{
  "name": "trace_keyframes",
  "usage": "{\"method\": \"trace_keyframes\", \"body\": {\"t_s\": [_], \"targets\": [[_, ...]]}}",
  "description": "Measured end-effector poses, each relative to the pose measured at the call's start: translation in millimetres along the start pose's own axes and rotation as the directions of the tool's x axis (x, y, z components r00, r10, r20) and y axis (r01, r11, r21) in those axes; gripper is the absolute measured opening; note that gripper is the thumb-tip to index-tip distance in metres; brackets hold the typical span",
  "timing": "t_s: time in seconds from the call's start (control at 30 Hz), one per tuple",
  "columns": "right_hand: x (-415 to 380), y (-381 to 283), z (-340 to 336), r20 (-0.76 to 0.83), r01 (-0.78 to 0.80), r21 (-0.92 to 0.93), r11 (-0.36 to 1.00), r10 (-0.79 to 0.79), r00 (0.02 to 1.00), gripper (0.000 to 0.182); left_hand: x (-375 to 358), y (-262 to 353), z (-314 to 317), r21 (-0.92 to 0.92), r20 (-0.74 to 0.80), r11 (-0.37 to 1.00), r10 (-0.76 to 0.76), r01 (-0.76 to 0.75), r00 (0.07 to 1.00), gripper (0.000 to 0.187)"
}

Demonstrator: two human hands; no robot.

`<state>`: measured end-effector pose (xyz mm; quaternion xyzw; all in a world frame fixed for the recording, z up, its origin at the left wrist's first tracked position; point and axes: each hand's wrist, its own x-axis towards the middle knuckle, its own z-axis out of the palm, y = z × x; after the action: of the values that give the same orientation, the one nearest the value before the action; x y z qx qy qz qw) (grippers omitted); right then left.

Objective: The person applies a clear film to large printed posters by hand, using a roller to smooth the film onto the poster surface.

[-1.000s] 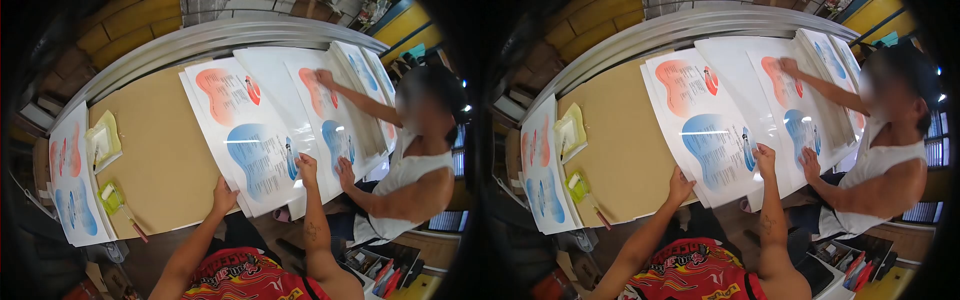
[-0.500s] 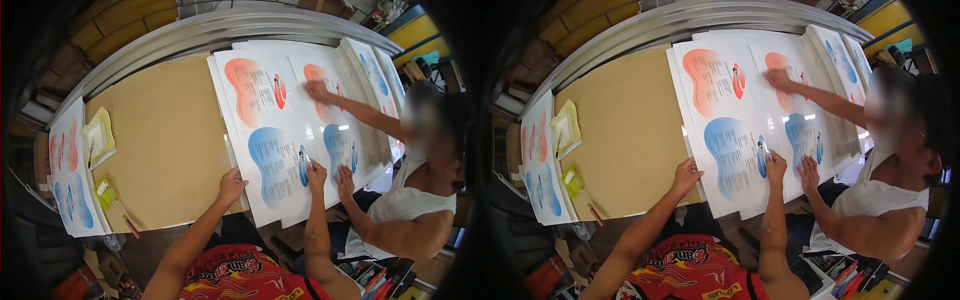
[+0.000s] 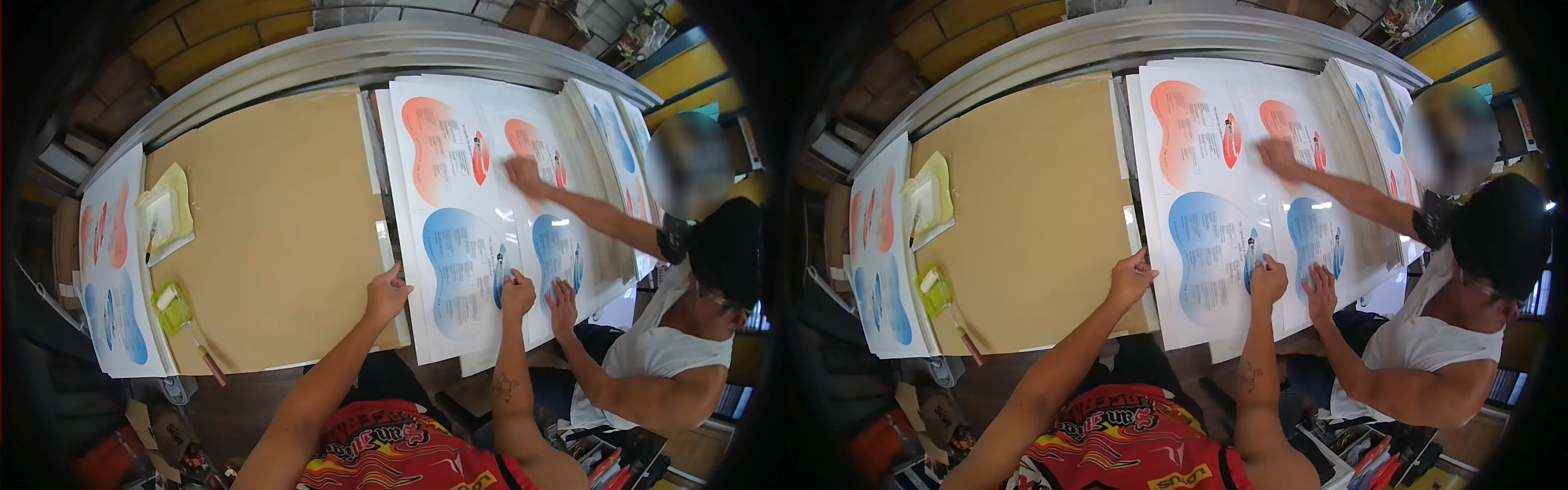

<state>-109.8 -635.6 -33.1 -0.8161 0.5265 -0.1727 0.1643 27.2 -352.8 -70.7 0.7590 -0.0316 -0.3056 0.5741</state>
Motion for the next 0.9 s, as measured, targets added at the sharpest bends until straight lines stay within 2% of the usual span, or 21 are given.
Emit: {"method": "trace_keyframes", "body": {"t_s": [0.13, 0.17, 0.2, 0.23, 0.27, 0.3, 0.33, 0.37, 0.4, 0.47, 0.5, 0.53, 0.57, 0.6, 0.63, 0.67, 0.7, 0.77, 0.8, 0.87, 0.9], "targets": [[-1, 19, 16, -0.079, 0.061, 0.016, 0.998, -0.059, 0.995, 0.028, -25, 0, -19, 0.110, -0.094, 0.992, 0.067, -0.056, 0.993, 0.071], [7, 47, 33, -0.123, 0.186, 0.031, 0.982, -0.181, 0.976, 0.023, -38, 13, -40, 0.209, -0.002, 0.976, 0.065, -0.063, 0.998, 0.068], [7, 62, 45, -0.195, 0.183, -0.108, 0.977, -0.201, 0.960, 0.031, -46, -8, -52, 0.258, -0.002, 0.950, 0.183, -0.177, 0.983, 0.066], [6, 75, 56, -0.266, 0.156, -0.243, 0.957, -0.221, 0.938, 0.040, -69, -1, -73, 0.061, -0.031, 0.980, 0.190, -0.188, 0.981, 0.063], [6, 68, 48, -0.040, -0.160, -0.115, 0.980, 0.156, 0.987, 0.049, -94, 12, -101, 0.067, -0.032, 0.978, 0.202, -0.200, 0.979, 0.059], [-9, 70, 47, -0.232, 0.114, -0.128, 0.985, -0.142, 0.962, 0.046, -122, 15, -136, 0.046, -0.104, 0.982, 0.186, -0.182, 0.977, 0.057], [-27, 45, 27, -0.146, 0.159, -0.201, 0.966, -0.191, 0.971, 0.039, -148, 20, -166, 0.020, -0.163, 0.984, 0.176, -0.175, 0.971, 0.055], [-44, 34, 23, -0.123, 0.262, -0.109, 0.959, -0.274, 0.954, 0.030, -170, 16, -192, -0.007, -0.205, 0.984, 0.173, -0.178, 0.963, 0.054], [-67, 18, 20, -0.048, 0.287, 0.009, 0.958, -0.286, 0.957, 0.033, -191, -9, -224, 0.009, -0.282, 0.988, 0.149, -0.153, 0.948, 0.050], [-124, -30, 9, 0.036, 0.362, 0.199, 0.911, -0.376, 0.926, 0.027, -230, -38, -302, 0.264, -0.474, 0.964, 0.137, -0.007, 0.870, 0.044], [-161, -62, 0, 0.098, 0.368, 0.282, 0.886, -0.408, 0.908, 0.024, -247, -54, -347, 0.441, -0.524, 0.889, 0.147, 0.119, 0.839, 0.046], [-198, -86, -3, 0.119, 0.463, 0.332, 0.822, -0.524, 0.844, 0.022, -264, -70, -395, 0.586, -0.562, 0.772, 0.168, 0.247, 0.810, 0.048], [-233, -106, -8, 0.132, 0.546, 0.381, 0.746, -0.628, 0.767, 0.019, -280, -95, -444, 0.674, -0.537, 0.696, 0.233, 0.246, 0.811, 0.055], [-267, -120, -16, 0.296, 0.481, 0.389, 0.785, -0.602, 0.742, 0.018, -296, -116, -493, 0.754, -0.500, 0.611, 0.296, 0.241, 0.814, 0.061], [-294, -124, -12, 0.327, 0.461, 0.502, 0.732, -0.654, 0.682, 0.017, -306, -123, -535, 0.809, -0.418, 0.526, 0.200, 0.263, 0.886, 0.074], [-321, -130, -12, 0.301, 0.553, 0.510, 0.659, -0.739, 0.603, 0.016, -310, -125, -573, 0.895, -0.358, 0.302, 0.049, 0.327, 0.933, 0.082], [-345, -134, -13, 0.275, 0.637, 0.514, 0.575, -0.813, 0.513, 0.016, -314, -134, -605, 0.942, -0.293, 0.178, 0.019, 0.285, 0.956, 0.090], [-385, -138, -22, 0.478, 0.523, 0.465, 0.714, -0.700, 0.531, 0.016, -316, -145, -651, 0.987, -0.122, 0.096, -0.043, 0.126, 0.992, 0.097], [-401, -136, -27, 0.568, 0.462, 0.423, 0.779, -0.626, 0.535, 0.016, -313, -146, -663, 0.977, -0.118, 0.173, -0.046, 0.124, 0.992, 0.102], [-419, -111, -31, 0.572, 0.508, 0.352, 0.786, -0.610, 0.549, 0.015, -304, -147, -671, 0.940, -0.100, 0.324, -0.049, 0.111, 0.994, 0.113], [-425, -90, -30, 0.573, 0.529, 0.316, 0.788, -0.603, 0.556, 0.014, -296, -156, -665, 0.881, -0.235, 0.429, 0.031, 0.199, 0.972, 0.116]]}}
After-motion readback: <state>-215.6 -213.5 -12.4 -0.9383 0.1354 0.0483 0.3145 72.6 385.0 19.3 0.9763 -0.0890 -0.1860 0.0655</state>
